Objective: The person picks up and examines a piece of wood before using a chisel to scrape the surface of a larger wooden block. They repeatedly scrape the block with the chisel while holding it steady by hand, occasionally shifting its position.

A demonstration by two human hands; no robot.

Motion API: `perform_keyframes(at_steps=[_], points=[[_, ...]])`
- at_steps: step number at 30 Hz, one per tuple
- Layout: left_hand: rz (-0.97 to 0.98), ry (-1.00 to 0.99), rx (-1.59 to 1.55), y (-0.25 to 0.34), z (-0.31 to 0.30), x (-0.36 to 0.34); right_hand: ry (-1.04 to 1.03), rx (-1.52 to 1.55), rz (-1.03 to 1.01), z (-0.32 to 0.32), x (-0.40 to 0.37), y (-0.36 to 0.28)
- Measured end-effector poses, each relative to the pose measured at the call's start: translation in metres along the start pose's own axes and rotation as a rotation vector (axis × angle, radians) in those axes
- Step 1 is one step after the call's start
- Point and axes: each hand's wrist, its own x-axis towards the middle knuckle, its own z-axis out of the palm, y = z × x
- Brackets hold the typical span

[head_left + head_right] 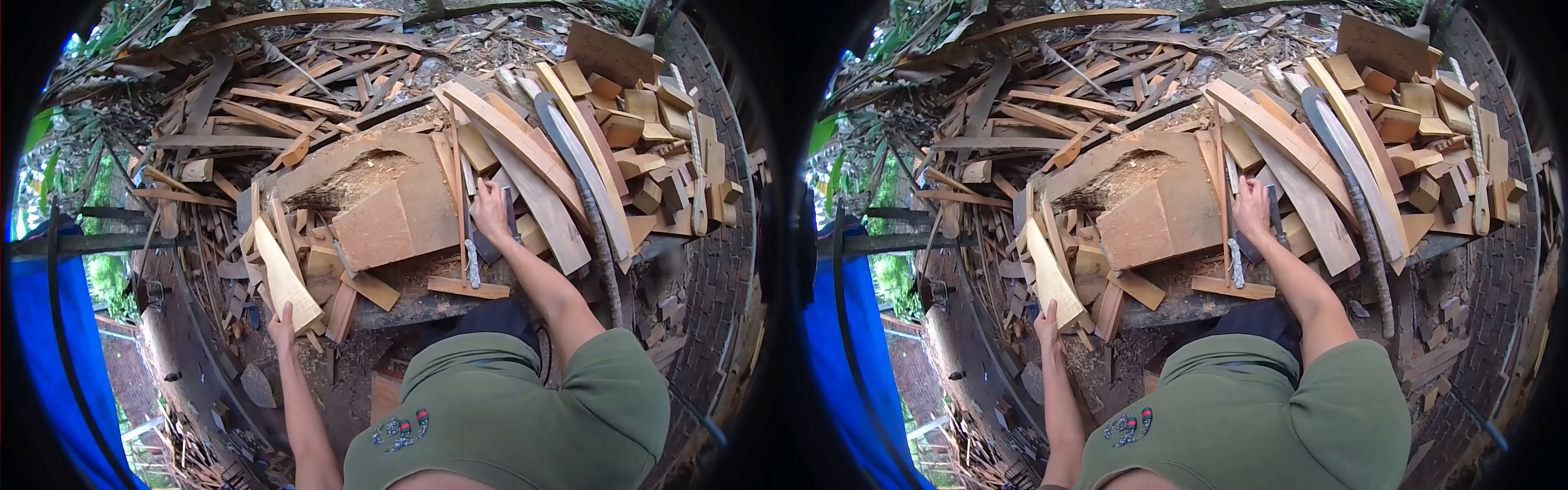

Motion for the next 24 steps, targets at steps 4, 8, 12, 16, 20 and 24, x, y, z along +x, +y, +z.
perform_keyframes(at_steps=[4, 8, 12, 16, 20, 24], points=[[0.112, -0.119, 0.417, -0.037, -0.029, 0.036, -0.044, 0.23, 0.573, 0.031, 0.051, -0.004], [0.045, 0.058, 0.161, -0.066, -0.056, 0.054, 0.161, 1.091, 1.241, 0.054, 0.102, -0.005], [-0.026, -0.028, 0.279, -0.072, -0.07, 0.052, 0.252, 1.201, 1.512, 0.063, 0.131, 0.012], [-0.33, -0.089, 0.215, -0.061, -0.05, 0.032, 0.378, 1.117, 1.587, 0.063, 0.141, 0.002], [-0.139, -0.232, 0.436, -0.067, -0.028, 0.019, 0.414, 1.119, 1.488, 0.07, 0.132, 0.007], [0.377, -0.213, 0.928, -0.052, 0.0, 0.0, 0.379, 1.296, 1.42, 0.057, 0.114, -0.004]])
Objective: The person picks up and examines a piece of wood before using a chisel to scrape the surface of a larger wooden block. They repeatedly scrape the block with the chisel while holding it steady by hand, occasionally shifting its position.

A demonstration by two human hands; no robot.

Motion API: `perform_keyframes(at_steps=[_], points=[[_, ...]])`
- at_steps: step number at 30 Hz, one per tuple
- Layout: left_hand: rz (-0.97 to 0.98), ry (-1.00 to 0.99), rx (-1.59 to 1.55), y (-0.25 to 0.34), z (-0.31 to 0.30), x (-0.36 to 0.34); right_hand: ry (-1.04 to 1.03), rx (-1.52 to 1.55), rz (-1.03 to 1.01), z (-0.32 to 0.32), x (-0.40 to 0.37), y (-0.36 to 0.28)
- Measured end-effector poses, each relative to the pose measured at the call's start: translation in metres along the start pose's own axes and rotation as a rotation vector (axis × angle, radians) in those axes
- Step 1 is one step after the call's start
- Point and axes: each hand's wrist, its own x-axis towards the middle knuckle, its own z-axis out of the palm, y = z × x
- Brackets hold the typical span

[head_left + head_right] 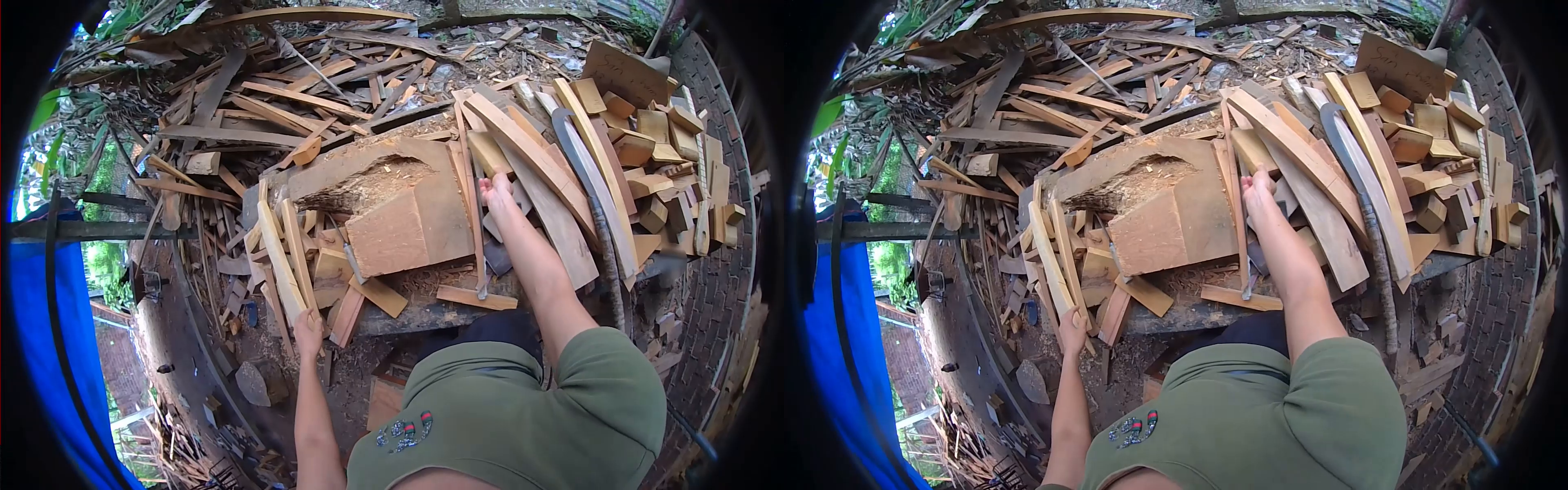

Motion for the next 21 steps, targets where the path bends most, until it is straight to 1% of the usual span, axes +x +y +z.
perform_keyframes(at_steps=[2, 4, 5, 6, 7, 8, 9, 10, 12, 13, 15, 16, 18, 19, 20, 21], points=[[0.132, 0.116, -0.033, 0.026, -0.001, 0.002, -0.169, 0.064, 0.312, -0.019, -0.023, -0.006], [0.202, 0.112, -0.119, 0.073, -0.01, 0.003, -0.304, 0.048, 0.377, -0.047, -0.07, -0.001], [0.243, 0.111, -0.161, 0.096, -0.013, 0.004, -0.414, -0.027, 0.295, -0.065, -0.1, 0.002], [0.344, 0.17, -0.152, 0.131, -0.019, 0.003, -0.464, -0.159, 0.256, -0.078, -0.123, 0.004], [0.443, 0.225, -0.141, 0.165, -0.026, 0.0, -0.595, -0.259, 0.182, -0.095, -0.149, 0.006], [0.61, 0.267, 0.009, 0.189, -0.032, -0.001, -0.658, -0.364, 0.132, -0.107, -0.177, 0.004], [0.774, 0.306, 0.161, 0.209, -0.036, -0.002, -0.704, -0.46, 0.147, -0.116, -0.199, 0.002], [0.767, 0.301, 0.158, 0.227, -0.036, -0.004, -0.774, -0.555, 0.226, -0.123, -0.217, -0.003], [1.032, 0.257, 0.258, 0.255, -0.032, -0.004, -0.851, -0.676, 0.305, -0.134, -0.242, -0.003], [1.023, 0.255, 0.251, 0.256, -0.026, 0.001, -0.847, -0.687, 0.306, -0.138, -0.248, -0.006], [0.88, 0.164, 0.061, 0.246, -0.011, 0.012, -0.947, -0.527, 0.432, -0.143, -0.255, -0.006], [0.865, 0.168, 0.061, 0.248, -0.006, 0.01, -1.017, -0.491, 0.387, -0.146, -0.237, -0.005], [0.213, 0.078, -0.548, 0.25, 0.009, 0.007, -0.985, -0.644, -0.054, -0.151, -0.179, 0.003], [0.206, 0.057, -0.932, 0.233, 0.034, 0.019, -0.827, -0.928, -0.54, -0.164, -0.134, 0.013], [0.195, 0.076, -0.933, 0.226, 0.047, 0.024, -0.62, -1.167, -1.035, -0.172, -0.098, 0.017], [-0.014, 0.057, -1.219, 0.221, 0.058, 0.027, -0.506, -1.228, -1.122, -0.18, -0.087, 0.013]])
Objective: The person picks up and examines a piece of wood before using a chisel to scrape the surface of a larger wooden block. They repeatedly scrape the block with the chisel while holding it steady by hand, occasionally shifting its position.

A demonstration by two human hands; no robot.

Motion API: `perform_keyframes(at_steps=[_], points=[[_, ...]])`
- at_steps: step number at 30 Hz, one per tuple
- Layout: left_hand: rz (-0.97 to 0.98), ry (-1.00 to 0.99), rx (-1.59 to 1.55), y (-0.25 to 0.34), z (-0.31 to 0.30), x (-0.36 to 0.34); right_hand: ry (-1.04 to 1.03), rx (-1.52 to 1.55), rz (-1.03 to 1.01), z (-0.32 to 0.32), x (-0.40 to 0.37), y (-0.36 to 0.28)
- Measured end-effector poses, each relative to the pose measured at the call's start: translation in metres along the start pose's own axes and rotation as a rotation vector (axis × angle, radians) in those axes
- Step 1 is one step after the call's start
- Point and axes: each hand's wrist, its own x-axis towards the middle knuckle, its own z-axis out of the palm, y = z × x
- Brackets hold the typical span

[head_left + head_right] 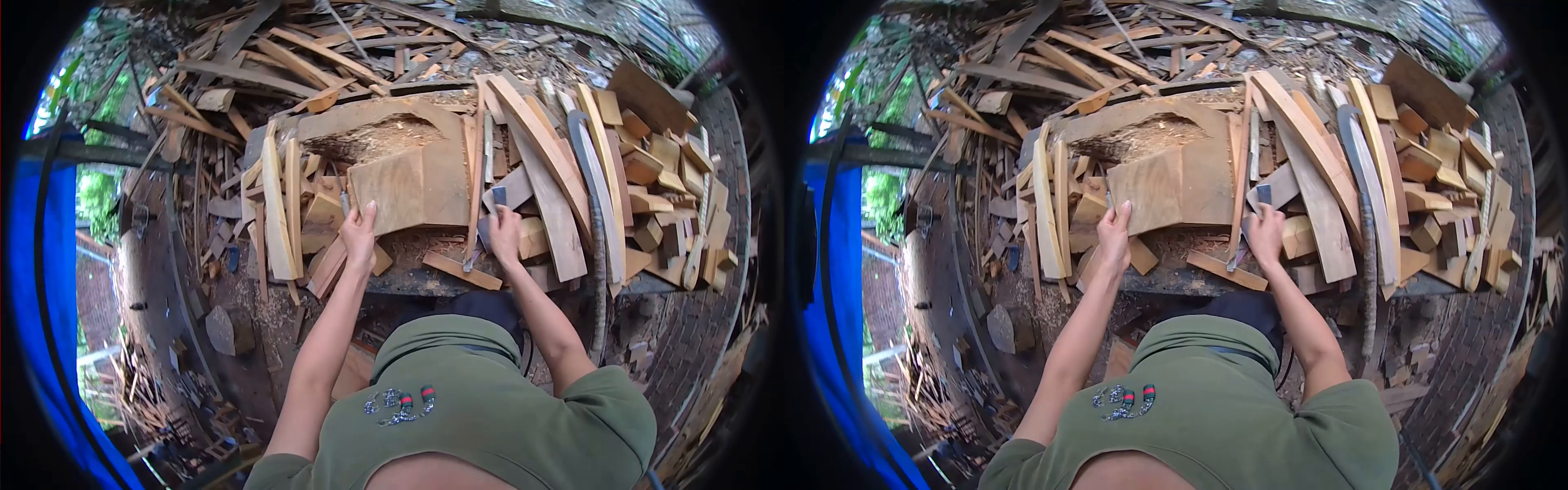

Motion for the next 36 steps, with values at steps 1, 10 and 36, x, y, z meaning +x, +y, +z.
perform_keyframes(at_steps=[1, 10, 36], points=[[-0.18, 0.103, -0.279, -0.011, -0.004, 0.003, 0.07, -0.119, -0.001, -0.003, -0.008, 0.012], [-0.52, -0.148, 0.064, -0.01, -0.005, -0.027, -0.002, -0.44, -0.031, -0.006, -0.021, 0.024], [0.256, 0.004, 1.345, 0.005, 0.003, 0.036, -0.215, -0.346, -0.487, -0.053, -0.022, -0.019]])
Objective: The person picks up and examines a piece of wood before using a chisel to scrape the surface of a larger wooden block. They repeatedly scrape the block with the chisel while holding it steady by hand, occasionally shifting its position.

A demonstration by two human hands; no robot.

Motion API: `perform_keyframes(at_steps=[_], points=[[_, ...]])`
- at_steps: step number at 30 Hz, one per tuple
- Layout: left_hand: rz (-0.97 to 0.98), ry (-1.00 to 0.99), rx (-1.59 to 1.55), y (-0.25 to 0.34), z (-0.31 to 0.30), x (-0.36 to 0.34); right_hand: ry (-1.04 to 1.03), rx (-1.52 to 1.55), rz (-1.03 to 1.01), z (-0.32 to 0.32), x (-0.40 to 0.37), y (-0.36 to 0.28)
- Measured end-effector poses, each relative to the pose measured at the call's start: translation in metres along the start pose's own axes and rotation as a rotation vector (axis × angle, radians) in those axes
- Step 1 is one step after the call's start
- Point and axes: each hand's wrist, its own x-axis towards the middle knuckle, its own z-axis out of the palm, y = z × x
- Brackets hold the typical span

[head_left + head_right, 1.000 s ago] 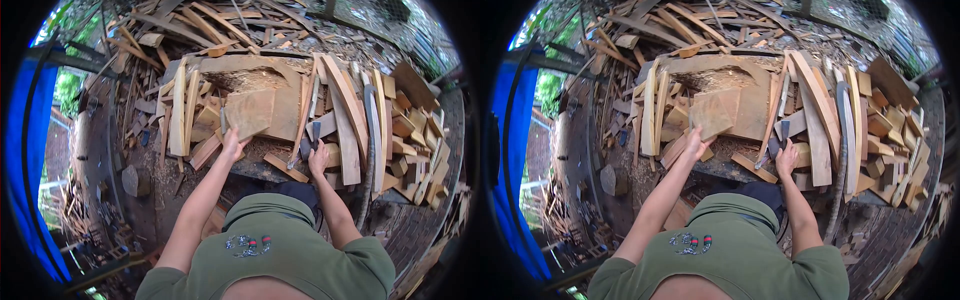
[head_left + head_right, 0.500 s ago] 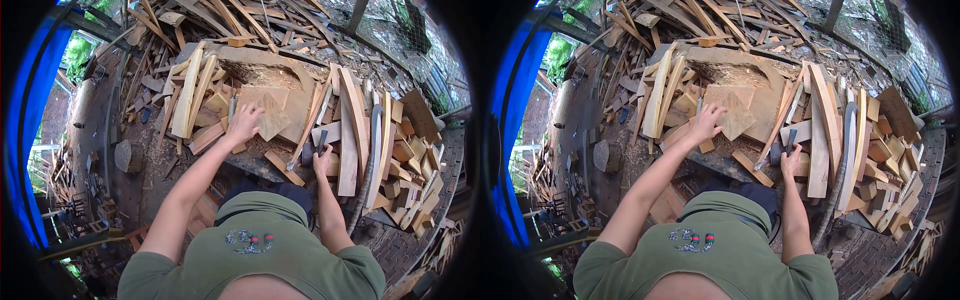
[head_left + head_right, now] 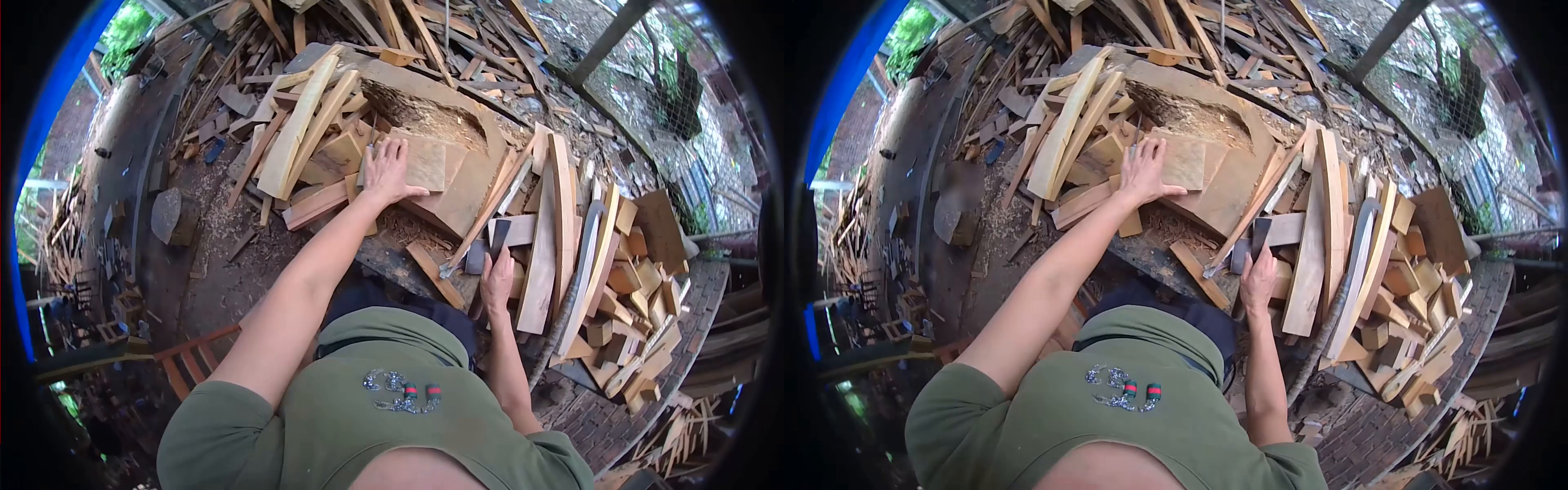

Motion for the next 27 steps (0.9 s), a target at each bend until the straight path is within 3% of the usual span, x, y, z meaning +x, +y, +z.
perform_keyframes(at_steps=[3, 4, 5, 6, 11, 13, 18, 20, 27], points=[[0.049, -0.124, -0.028, -0.01, -0.017, 0.011, -0.03, 0.081, -0.063, -0.006, 0.024, -0.035], [0.103, -0.189, 0.086, -0.015, -0.028, 0.013, 0.056, 0.135, -0.202, 0.0, 0.035, -0.042], [0.161, -0.256, 0.203, -0.02, -0.037, 0.016, 0.05, 0.135, -0.213, 0.001, 0.042, -0.049], [0.156, -0.366, 0.167, -0.027, -0.039, 0.019, -0.054, 0.129, -0.201, -0.009, 0.049, -0.07], [-0.122, -0.199, 0.024, -0.011, -0.017, -0.011, -0.279, 0.007, -0.133, -0.001, 0.075, -0.118], [-0.208, -0.021, -0.054, -0.01, -0.009, -0.024, -0.356, -0.047, -0.096, -0.002, 0.083, -0.14], [-0.222, -0.068, -0.091, -0.015, -0.017, -0.033, -0.425, -0.144, -0.188, 0.023, 0.095, -0.145], [-0.275, -0.181, -0.186, -0.011, -0.02, -0.039, -0.467, -0.157, -0.219, 0.023, 0.093, -0.148], [-0.327, -0.12, -0.335, -0.008, 0.006, -0.041, -0.572, -0.255, -0.231, 0.035, 0.133, -0.169]])
